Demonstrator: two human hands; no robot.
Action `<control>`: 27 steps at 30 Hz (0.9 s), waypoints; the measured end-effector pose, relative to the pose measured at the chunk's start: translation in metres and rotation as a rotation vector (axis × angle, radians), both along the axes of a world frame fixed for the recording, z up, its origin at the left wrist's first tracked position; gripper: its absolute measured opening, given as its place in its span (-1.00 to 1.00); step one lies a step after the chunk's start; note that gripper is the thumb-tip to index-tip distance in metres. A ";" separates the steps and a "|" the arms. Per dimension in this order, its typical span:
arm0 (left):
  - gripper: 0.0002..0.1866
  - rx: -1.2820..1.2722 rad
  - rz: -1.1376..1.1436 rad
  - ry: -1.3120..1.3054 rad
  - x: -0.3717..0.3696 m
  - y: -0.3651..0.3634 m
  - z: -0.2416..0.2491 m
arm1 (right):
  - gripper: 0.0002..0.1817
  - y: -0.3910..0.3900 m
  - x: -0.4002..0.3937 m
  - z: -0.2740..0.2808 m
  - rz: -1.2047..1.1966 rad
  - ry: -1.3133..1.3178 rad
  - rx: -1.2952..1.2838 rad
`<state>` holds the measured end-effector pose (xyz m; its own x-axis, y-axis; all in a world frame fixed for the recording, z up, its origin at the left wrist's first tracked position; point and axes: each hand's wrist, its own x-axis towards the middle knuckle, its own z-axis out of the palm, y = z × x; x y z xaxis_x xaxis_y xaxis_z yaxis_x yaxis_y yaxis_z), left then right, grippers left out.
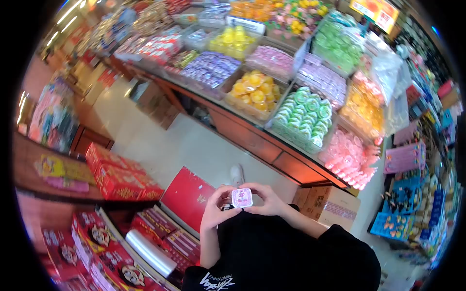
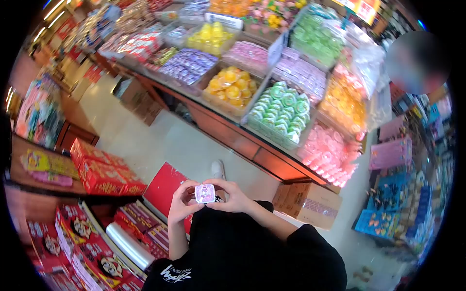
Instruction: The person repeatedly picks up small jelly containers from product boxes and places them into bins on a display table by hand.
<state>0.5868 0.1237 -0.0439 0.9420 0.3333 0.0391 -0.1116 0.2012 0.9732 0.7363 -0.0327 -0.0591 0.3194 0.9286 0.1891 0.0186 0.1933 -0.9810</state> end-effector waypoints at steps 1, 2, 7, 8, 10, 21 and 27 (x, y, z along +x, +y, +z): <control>-0.41 0.003 -0.044 -0.007 0.013 0.005 -0.004 | -0.31 -0.001 0.009 -0.003 -0.027 -0.010 -0.007; -0.41 -0.039 -0.103 -0.004 0.027 0.011 -0.005 | -0.32 -0.001 0.017 -0.005 -0.061 -0.024 -0.025; -0.40 -0.109 -0.312 -0.050 0.095 0.048 -0.012 | -0.33 0.011 0.056 0.003 -0.186 -0.053 -0.047; -0.38 -0.163 -0.357 -0.034 0.109 0.056 -0.013 | -0.32 0.016 0.064 0.008 -0.191 -0.049 -0.055; -0.38 -0.144 -0.400 -0.048 0.136 0.074 -0.012 | -0.30 0.029 0.082 0.022 -0.205 0.002 -0.093; -0.44 -0.178 -0.475 -0.157 0.294 0.157 -0.014 | -0.33 0.113 0.198 0.040 -0.429 -0.015 -0.095; -0.43 -0.156 -0.700 -0.064 0.376 0.145 -0.009 | -0.31 0.087 0.233 0.041 -0.611 0.130 -0.216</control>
<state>0.9629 0.2691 -0.0524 0.9341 -0.3420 0.1027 0.0385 0.3825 0.9231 0.9688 0.0548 -0.0186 0.8083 0.5860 -0.0563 -0.0584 -0.0154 -0.9982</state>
